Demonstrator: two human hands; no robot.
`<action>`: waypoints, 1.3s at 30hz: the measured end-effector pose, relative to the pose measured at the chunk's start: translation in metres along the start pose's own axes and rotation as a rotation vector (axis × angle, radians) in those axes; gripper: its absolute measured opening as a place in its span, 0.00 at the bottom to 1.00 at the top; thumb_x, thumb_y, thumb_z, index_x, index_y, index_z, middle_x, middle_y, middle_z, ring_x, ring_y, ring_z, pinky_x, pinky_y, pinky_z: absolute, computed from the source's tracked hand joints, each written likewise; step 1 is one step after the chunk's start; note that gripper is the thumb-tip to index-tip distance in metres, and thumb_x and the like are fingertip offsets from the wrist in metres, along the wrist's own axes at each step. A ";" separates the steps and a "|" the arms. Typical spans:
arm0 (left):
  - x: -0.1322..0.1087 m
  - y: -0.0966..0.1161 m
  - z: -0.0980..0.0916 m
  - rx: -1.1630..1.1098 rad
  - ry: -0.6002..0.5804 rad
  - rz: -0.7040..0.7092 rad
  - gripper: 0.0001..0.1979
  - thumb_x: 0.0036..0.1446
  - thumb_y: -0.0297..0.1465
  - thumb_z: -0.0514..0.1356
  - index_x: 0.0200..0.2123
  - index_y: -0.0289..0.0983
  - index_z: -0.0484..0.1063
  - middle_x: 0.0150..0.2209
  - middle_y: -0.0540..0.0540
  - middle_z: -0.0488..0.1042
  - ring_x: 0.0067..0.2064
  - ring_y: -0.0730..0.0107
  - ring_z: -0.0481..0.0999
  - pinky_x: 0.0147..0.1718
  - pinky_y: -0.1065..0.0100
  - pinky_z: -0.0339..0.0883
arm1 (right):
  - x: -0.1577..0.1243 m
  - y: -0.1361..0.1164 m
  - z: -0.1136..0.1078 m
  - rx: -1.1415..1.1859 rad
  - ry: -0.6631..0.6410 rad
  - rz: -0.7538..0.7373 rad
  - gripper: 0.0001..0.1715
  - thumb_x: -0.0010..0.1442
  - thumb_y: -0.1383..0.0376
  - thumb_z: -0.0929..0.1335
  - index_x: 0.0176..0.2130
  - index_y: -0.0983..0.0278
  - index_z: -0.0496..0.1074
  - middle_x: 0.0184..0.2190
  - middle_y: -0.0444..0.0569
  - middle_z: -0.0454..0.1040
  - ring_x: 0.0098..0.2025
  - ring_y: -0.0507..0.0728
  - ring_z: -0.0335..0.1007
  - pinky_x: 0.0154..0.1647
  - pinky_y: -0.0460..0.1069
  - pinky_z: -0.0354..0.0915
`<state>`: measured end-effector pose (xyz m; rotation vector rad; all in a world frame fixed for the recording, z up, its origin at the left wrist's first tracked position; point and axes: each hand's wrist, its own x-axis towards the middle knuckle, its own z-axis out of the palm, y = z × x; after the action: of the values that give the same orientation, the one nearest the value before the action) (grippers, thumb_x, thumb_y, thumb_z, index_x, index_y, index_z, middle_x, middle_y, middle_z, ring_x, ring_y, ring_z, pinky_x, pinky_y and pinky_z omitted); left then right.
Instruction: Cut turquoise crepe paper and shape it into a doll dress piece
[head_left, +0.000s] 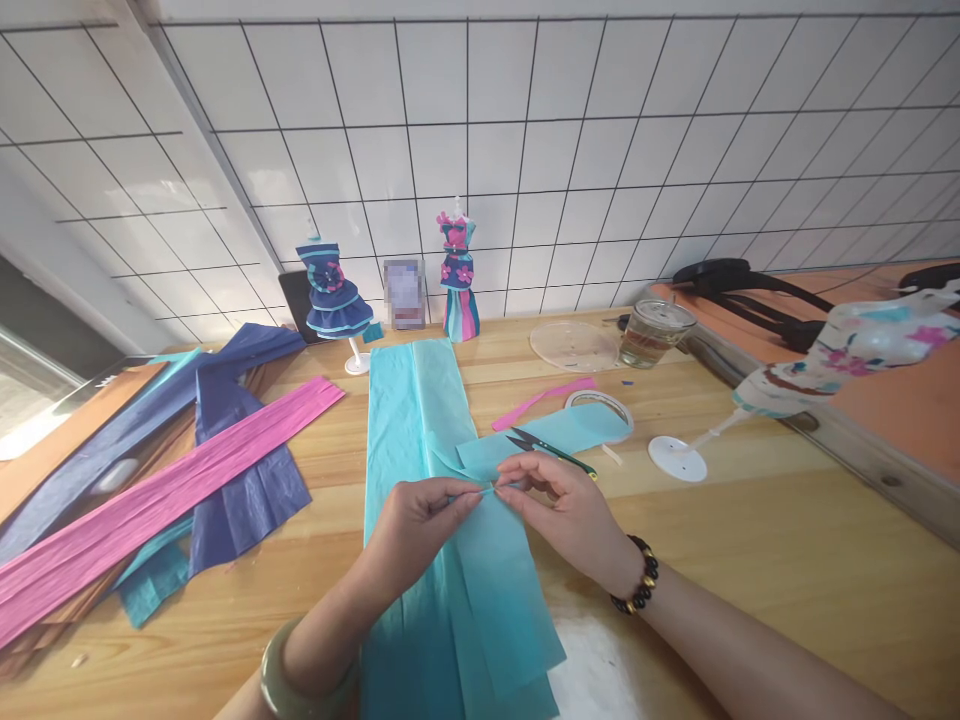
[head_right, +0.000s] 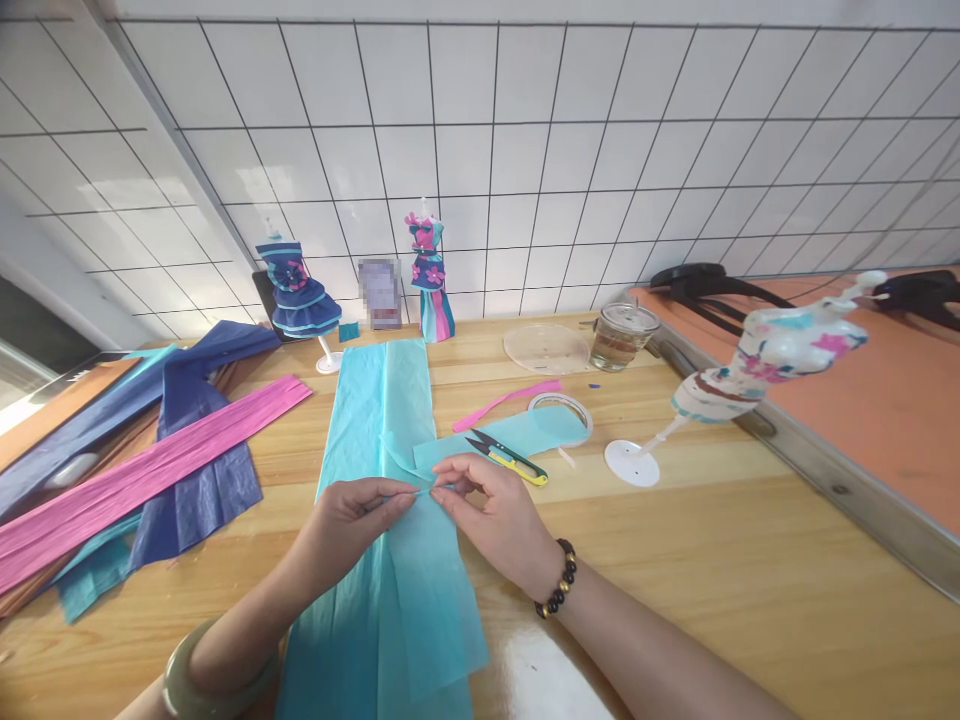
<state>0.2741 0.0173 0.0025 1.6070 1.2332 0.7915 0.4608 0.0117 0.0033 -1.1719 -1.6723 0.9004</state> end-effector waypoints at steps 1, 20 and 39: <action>0.000 0.000 0.000 -0.009 -0.002 -0.009 0.13 0.53 0.40 0.57 0.33 0.38 0.77 0.24 0.51 0.73 0.25 0.75 0.65 0.23 0.73 0.59 | 0.000 0.000 0.000 0.003 0.001 0.003 0.07 0.54 0.66 0.67 0.36 0.61 0.69 0.35 0.46 0.75 0.32 0.51 0.70 0.35 0.47 0.68; 0.007 0.004 0.001 -0.202 -0.058 -0.070 0.15 0.53 0.39 0.58 0.35 0.34 0.75 0.27 0.49 0.74 0.28 0.73 0.69 0.28 0.72 0.66 | 0.007 0.003 0.008 0.148 -0.026 0.165 0.13 0.52 0.62 0.68 0.39 0.63 0.68 0.32 0.46 0.74 0.32 0.52 0.70 0.32 0.48 0.68; 0.008 -0.004 0.003 -0.090 -0.041 -0.036 0.17 0.52 0.42 0.57 0.34 0.35 0.75 0.24 0.49 0.72 0.24 0.74 0.63 0.22 0.72 0.59 | 0.007 0.004 0.008 0.145 -0.045 0.162 0.14 0.51 0.61 0.68 0.39 0.63 0.69 0.30 0.46 0.78 0.33 0.55 0.73 0.34 0.50 0.69</action>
<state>0.2771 0.0244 -0.0029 1.5169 1.1777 0.7766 0.4531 0.0192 -0.0018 -1.2074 -1.5358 1.1367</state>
